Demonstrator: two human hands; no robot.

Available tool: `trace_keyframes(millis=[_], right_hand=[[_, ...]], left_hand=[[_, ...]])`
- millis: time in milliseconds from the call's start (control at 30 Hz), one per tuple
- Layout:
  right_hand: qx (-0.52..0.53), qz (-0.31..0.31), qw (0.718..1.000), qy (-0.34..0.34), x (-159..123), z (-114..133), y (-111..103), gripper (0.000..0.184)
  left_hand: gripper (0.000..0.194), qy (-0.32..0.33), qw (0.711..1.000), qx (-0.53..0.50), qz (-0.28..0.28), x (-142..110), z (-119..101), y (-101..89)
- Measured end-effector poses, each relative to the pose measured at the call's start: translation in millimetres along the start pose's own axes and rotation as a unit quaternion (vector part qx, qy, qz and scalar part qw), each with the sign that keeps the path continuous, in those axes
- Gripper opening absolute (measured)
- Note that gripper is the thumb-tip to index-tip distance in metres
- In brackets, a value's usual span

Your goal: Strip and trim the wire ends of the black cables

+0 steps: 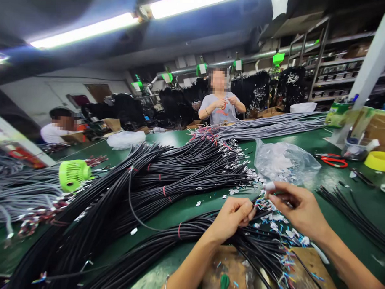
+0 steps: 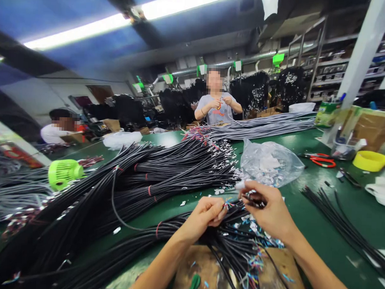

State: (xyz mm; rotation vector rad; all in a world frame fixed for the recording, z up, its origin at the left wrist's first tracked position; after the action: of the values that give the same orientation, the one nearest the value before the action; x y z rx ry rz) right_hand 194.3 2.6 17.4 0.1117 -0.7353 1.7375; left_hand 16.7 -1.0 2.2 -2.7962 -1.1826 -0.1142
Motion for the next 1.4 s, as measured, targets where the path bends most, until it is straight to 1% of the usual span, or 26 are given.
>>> trace_keyframes(millis=[100,167,233,267,333,367,433,567,633,733,867,967,1033,1100,1200,1267,1333,1400], right_hand=[[-0.039,-0.059,0.997,0.022,4,-7,-12,0.028],[-0.058,-0.08,0.995,0.034,6,-10,-18,0.03],[-0.077,-0.071,0.994,0.041,8,-12,-19,0.031],[-0.087,-0.061,0.993,0.044,9,-12,-19,0.035],[-0.104,-0.041,0.993,0.047,10,-12,-17,0.043],[-0.111,-0.032,0.992,0.046,11,-12,-16,0.045],[-0.125,-0.018,0.991,0.043,12,-13,-14,0.045],[-0.153,0.012,0.988,0.031,12,-17,-11,0.038],[-0.168,0.026,0.985,0.027,12,-19,-9,0.033],[-0.19,0.043,0.98,0.027,10,-22,-7,0.026],[-0.215,0.052,0.975,0.036,10,-22,-7,0.023],[-0.223,0.055,0.972,0.043,10,-22,-7,0.021],[-0.224,0.057,0.972,0.045,10,-22,-6,0.021],[-0.218,0.06,0.973,0.042,10,-21,-4,0.022],[-0.196,0.067,0.978,0.023,9,-14,1,0.024],[-0.18,0.066,0.981,0.009,7,-9,4,0.02],[-0.168,0.059,0.984,0.002,5,-5,7,0.018],[-0.149,0.041,0.988,0.0,3,-5,9,0.02]], left_hand=[[0.056,-0.033,0.999,0.026,0.018,1,2,1.1],[0.054,-0.063,0.995,0.08,0.018,3,7,3.8],[0.043,-0.088,0.98,0.176,-0.013,5,13,5.9],[0.033,-0.098,0.966,0.235,-0.037,6,16,6.3],[0.014,-0.115,0.929,0.342,-0.082,8,21,5.9],[0.009,-0.125,0.91,0.384,-0.097,9,23,5.4],[0.011,-0.15,0.877,0.444,-0.102,11,26,4.8],[0.009,-0.189,0.834,0.513,-0.075,15,27,7.1],[0.012,-0.195,0.822,0.531,-0.061,18,27,9.5],[0.019,-0.189,0.817,0.542,-0.055,20,28,10.8],[0.011,-0.175,0.829,0.528,-0.06,23,33,6.9],[0.013,-0.15,0.852,0.497,-0.065,24,34,4.4],[0.017,-0.124,0.872,0.466,-0.083,24,32,3.6],[0.02,-0.098,0.892,0.428,-0.111,22,28,2.8],[0.022,-0.069,0.914,0.371,-0.15,18,21,1.2],[0.023,-0.041,0.942,0.288,-0.165,15,17,0.5],[0.033,0.002,0.971,0.17,-0.168,11,12,0.8],[0.041,0.035,0.984,0.083,-0.155,8,7,2.0]])
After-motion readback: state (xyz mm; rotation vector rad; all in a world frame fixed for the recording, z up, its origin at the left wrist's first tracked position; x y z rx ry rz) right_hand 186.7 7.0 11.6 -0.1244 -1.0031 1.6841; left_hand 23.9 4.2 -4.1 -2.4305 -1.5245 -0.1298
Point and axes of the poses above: each hand's wrist, its own x-axis towards the middle knuckle, its own y-axis out of the palm, z = x × y, the point moved 2 cm from there along x, towards the middle knuckle, and after that the axes turned 11 degrees about z, right-handed, at the moved point
